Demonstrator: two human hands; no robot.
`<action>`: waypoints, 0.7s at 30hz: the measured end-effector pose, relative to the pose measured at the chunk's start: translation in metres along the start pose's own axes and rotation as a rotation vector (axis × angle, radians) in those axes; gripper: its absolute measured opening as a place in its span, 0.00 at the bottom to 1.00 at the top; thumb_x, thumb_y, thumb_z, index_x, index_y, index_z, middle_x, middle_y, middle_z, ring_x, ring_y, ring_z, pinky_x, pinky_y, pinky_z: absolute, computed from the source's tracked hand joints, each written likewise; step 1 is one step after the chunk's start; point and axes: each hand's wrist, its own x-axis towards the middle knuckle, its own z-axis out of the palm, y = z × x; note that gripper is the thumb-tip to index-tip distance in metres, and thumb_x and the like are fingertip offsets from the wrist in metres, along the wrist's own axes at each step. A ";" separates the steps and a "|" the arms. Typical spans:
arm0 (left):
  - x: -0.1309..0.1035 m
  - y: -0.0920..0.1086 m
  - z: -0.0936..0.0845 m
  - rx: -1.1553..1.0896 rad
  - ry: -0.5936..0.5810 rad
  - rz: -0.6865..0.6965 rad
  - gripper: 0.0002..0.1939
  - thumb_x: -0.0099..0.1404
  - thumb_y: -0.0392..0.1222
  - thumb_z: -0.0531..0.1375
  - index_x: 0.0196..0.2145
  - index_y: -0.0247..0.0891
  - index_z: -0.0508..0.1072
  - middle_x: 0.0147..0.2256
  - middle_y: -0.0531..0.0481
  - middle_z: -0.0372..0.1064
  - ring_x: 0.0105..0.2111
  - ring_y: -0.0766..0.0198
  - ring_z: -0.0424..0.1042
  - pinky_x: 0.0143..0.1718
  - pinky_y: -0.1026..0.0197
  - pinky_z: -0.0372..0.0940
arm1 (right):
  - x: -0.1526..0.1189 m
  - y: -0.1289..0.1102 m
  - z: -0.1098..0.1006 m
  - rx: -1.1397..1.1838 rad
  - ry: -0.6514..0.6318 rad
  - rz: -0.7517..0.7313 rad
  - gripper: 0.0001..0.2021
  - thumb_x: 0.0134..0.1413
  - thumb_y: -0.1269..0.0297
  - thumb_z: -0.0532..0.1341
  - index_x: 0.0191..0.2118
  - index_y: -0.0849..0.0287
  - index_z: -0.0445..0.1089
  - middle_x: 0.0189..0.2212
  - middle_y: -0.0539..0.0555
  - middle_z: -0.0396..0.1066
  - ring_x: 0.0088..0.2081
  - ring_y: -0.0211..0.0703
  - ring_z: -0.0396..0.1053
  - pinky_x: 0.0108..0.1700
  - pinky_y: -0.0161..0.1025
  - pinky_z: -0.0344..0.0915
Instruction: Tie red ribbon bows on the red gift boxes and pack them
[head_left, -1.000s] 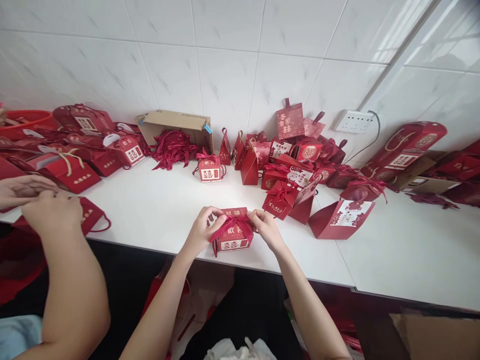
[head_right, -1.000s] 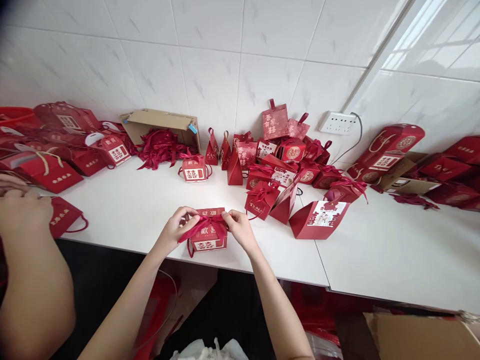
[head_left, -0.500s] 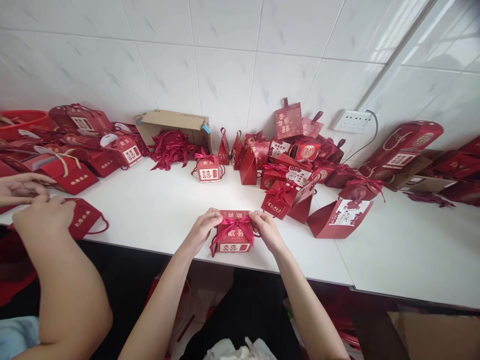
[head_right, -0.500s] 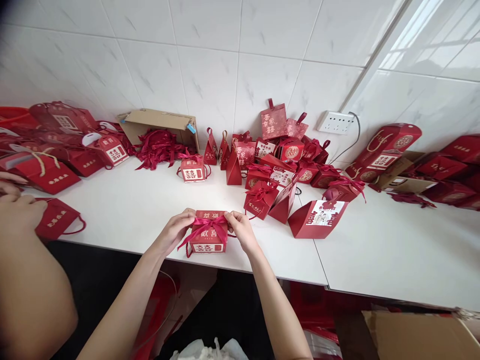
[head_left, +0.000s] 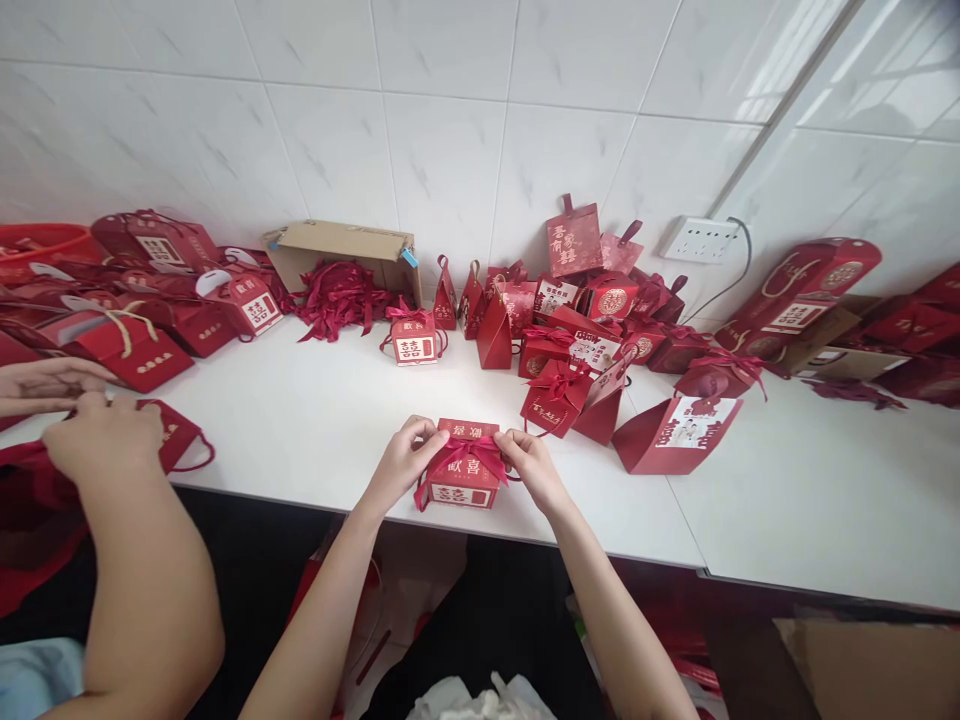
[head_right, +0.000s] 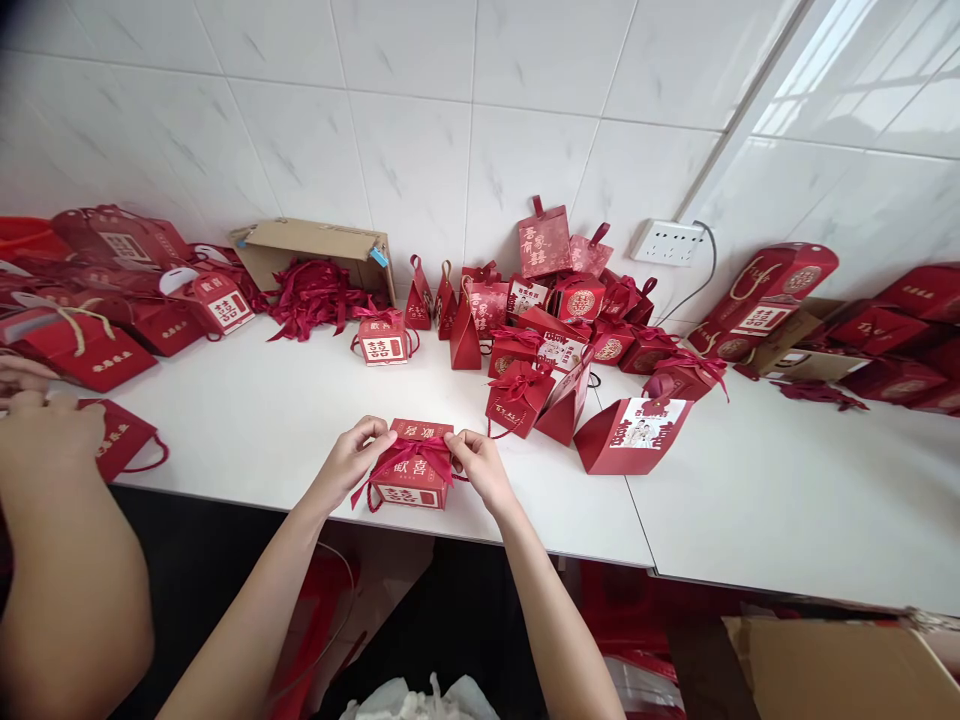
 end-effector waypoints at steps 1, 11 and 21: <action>0.000 0.001 0.000 0.011 0.015 -0.012 0.14 0.56 0.50 0.59 0.24 0.38 0.63 0.29 0.52 0.61 0.31 0.65 0.63 0.32 0.63 0.59 | -0.001 -0.001 0.001 -0.017 0.012 -0.001 0.24 0.44 0.43 0.61 0.18 0.58 0.55 0.14 0.44 0.54 0.19 0.30 0.50 0.23 0.32 0.46; -0.003 -0.002 0.007 0.083 0.030 -0.136 0.18 0.58 0.52 0.54 0.19 0.38 0.55 0.18 0.57 0.53 0.21 0.69 0.56 0.23 0.66 0.51 | -0.007 0.001 0.006 -0.037 0.073 -0.015 0.24 0.44 0.44 0.60 0.18 0.58 0.53 0.15 0.44 0.52 0.18 0.30 0.48 0.22 0.32 0.45; -0.001 0.010 -0.006 0.313 0.098 0.130 0.09 0.59 0.47 0.55 0.34 0.40 0.66 0.33 0.51 0.64 0.36 0.61 0.66 0.39 0.60 0.61 | -0.034 -0.009 -0.002 -0.333 0.221 -0.089 0.20 0.52 0.44 0.53 0.25 0.57 0.59 0.20 0.47 0.59 0.24 0.37 0.56 0.27 0.34 0.53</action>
